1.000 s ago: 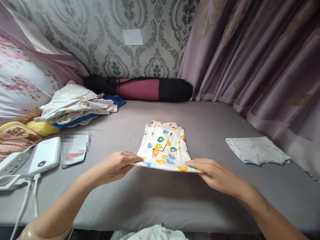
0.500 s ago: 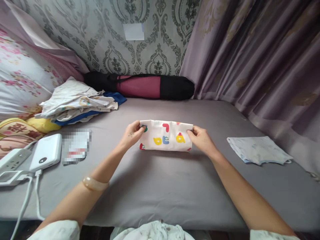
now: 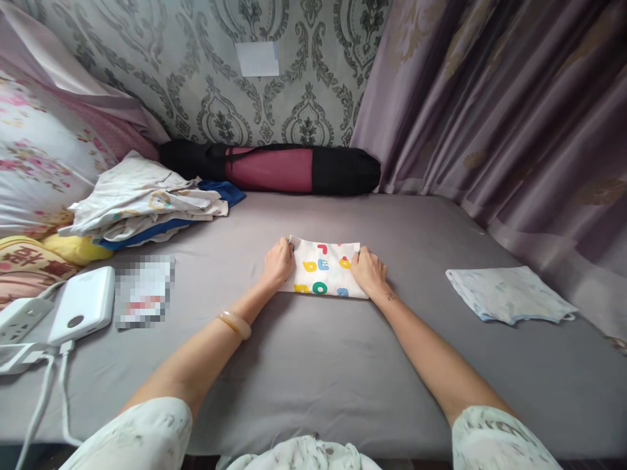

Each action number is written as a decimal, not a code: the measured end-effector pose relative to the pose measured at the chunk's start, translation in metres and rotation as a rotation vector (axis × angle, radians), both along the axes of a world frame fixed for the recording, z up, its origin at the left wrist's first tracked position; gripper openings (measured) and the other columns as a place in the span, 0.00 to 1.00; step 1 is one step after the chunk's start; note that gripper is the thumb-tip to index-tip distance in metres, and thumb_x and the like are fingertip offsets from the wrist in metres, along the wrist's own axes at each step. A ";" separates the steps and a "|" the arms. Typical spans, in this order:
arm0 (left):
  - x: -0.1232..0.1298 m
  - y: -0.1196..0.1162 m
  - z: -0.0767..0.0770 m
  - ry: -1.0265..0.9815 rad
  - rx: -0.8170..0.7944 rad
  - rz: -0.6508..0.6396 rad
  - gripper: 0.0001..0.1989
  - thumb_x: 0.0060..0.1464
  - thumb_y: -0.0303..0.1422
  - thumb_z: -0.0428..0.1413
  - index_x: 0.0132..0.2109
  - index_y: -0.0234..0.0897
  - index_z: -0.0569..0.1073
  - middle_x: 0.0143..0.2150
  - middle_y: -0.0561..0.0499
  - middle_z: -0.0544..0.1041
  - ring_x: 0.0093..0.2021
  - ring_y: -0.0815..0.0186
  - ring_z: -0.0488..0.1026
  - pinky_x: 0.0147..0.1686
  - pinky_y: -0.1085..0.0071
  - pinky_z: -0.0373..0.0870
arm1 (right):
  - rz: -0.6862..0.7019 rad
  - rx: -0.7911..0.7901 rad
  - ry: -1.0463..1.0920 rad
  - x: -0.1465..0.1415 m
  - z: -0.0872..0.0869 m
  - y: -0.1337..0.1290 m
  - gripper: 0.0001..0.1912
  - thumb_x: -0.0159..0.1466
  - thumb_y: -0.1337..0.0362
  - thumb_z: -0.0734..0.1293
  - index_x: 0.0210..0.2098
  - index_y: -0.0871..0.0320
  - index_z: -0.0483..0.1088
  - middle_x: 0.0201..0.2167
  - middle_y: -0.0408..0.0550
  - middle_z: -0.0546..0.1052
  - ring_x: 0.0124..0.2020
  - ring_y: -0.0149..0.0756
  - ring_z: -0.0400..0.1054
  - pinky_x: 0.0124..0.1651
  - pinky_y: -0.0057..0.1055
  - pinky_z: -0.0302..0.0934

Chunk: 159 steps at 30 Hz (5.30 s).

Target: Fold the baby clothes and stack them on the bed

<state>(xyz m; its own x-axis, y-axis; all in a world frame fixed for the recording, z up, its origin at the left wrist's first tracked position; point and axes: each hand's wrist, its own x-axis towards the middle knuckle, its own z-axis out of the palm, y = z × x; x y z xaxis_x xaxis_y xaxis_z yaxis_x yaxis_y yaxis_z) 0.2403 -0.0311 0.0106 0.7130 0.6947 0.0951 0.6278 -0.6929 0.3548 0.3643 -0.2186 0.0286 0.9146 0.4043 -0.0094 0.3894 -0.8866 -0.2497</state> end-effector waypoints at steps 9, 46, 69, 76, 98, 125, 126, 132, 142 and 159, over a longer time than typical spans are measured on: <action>0.000 -0.001 -0.002 0.092 0.037 0.005 0.16 0.68 0.37 0.36 0.49 0.35 0.64 0.46 0.38 0.76 0.43 0.54 0.77 0.40 0.63 0.68 | 0.048 -0.052 0.020 -0.006 0.004 0.001 0.27 0.70 0.69 0.50 0.68 0.54 0.49 0.48 0.59 0.76 0.47 0.48 0.72 0.48 0.40 0.60; 0.010 -0.034 -0.002 0.052 0.280 -0.452 0.24 0.66 0.35 0.40 0.65 0.33 0.60 0.69 0.41 0.59 0.70 0.51 0.50 0.67 0.53 0.46 | 0.555 0.001 -0.175 -0.037 -0.010 0.037 0.29 0.70 0.63 0.50 0.68 0.64 0.54 0.70 0.53 0.53 0.71 0.45 0.39 0.70 0.48 0.29; 0.005 -0.034 -0.003 0.150 0.114 -0.355 0.28 0.66 0.44 0.37 0.68 0.39 0.58 0.72 0.42 0.53 0.72 0.52 0.47 0.67 0.48 0.42 | 0.382 -0.009 -0.093 -0.034 -0.019 0.037 0.29 0.71 0.58 0.49 0.68 0.61 0.53 0.70 0.58 0.52 0.71 0.49 0.41 0.68 0.54 0.33; 0.004 -0.031 -0.012 0.113 0.123 -0.280 0.33 0.65 0.50 0.38 0.69 0.36 0.55 0.72 0.37 0.50 0.71 0.46 0.45 0.65 0.45 0.45 | 0.268 -0.001 -0.100 -0.033 -0.024 0.038 0.32 0.71 0.56 0.48 0.67 0.70 0.53 0.70 0.63 0.52 0.70 0.52 0.41 0.68 0.53 0.33; -0.016 0.002 -0.007 0.211 0.194 -0.482 0.37 0.65 0.51 0.35 0.70 0.30 0.49 0.71 0.31 0.49 0.71 0.46 0.45 0.65 0.45 0.43 | 0.439 -0.064 -0.014 -0.003 -0.020 -0.009 0.33 0.71 0.56 0.46 0.70 0.69 0.46 0.71 0.56 0.48 0.72 0.43 0.40 0.71 0.42 0.34; 0.004 -0.061 -0.002 0.169 0.188 -0.234 0.29 0.67 0.38 0.34 0.67 0.23 0.57 0.70 0.33 0.55 0.71 0.50 0.50 0.67 0.50 0.46 | 0.323 0.069 -0.047 -0.049 -0.017 0.037 0.31 0.70 0.62 0.49 0.68 0.71 0.51 0.71 0.60 0.49 0.72 0.47 0.38 0.70 0.46 0.34; 0.006 -0.058 0.000 0.133 0.222 -0.251 0.29 0.67 0.38 0.34 0.67 0.24 0.57 0.70 0.34 0.55 0.70 0.50 0.50 0.67 0.50 0.46 | 0.339 0.079 -0.068 -0.047 -0.015 0.037 0.31 0.70 0.62 0.49 0.68 0.70 0.51 0.71 0.59 0.48 0.72 0.47 0.37 0.70 0.47 0.33; 0.014 -0.037 -0.008 0.076 0.296 -0.410 0.27 0.67 0.37 0.35 0.68 0.32 0.58 0.71 0.42 0.56 0.71 0.52 0.49 0.67 0.48 0.45 | 0.507 0.037 -0.096 -0.037 -0.018 0.036 0.30 0.69 0.63 0.48 0.69 0.65 0.52 0.71 0.53 0.50 0.72 0.43 0.39 0.70 0.47 0.29; 0.014 -0.036 -0.004 0.174 0.205 -0.418 0.27 0.68 0.38 0.35 0.68 0.36 0.57 0.71 0.44 0.56 0.71 0.53 0.49 0.67 0.48 0.46 | 0.506 -0.018 -0.001 -0.032 -0.015 0.036 0.30 0.70 0.61 0.47 0.70 0.61 0.50 0.72 0.51 0.49 0.72 0.42 0.40 0.70 0.48 0.30; 0.007 -0.027 -0.007 0.111 0.220 -0.311 0.31 0.67 0.46 0.36 0.67 0.32 0.60 0.71 0.37 0.54 0.71 0.49 0.46 0.67 0.48 0.42 | 0.342 -0.009 -0.035 -0.020 -0.016 0.022 0.32 0.71 0.59 0.48 0.69 0.69 0.48 0.72 0.57 0.46 0.72 0.45 0.36 0.70 0.46 0.32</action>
<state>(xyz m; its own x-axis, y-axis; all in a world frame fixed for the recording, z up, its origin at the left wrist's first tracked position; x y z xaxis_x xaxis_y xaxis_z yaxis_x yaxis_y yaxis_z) 0.2469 -0.0584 0.0036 0.9005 0.4154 0.1285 0.4020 -0.9080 0.1181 0.3442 -0.1965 0.0126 0.7257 0.6879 0.0146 0.6729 -0.7050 -0.2239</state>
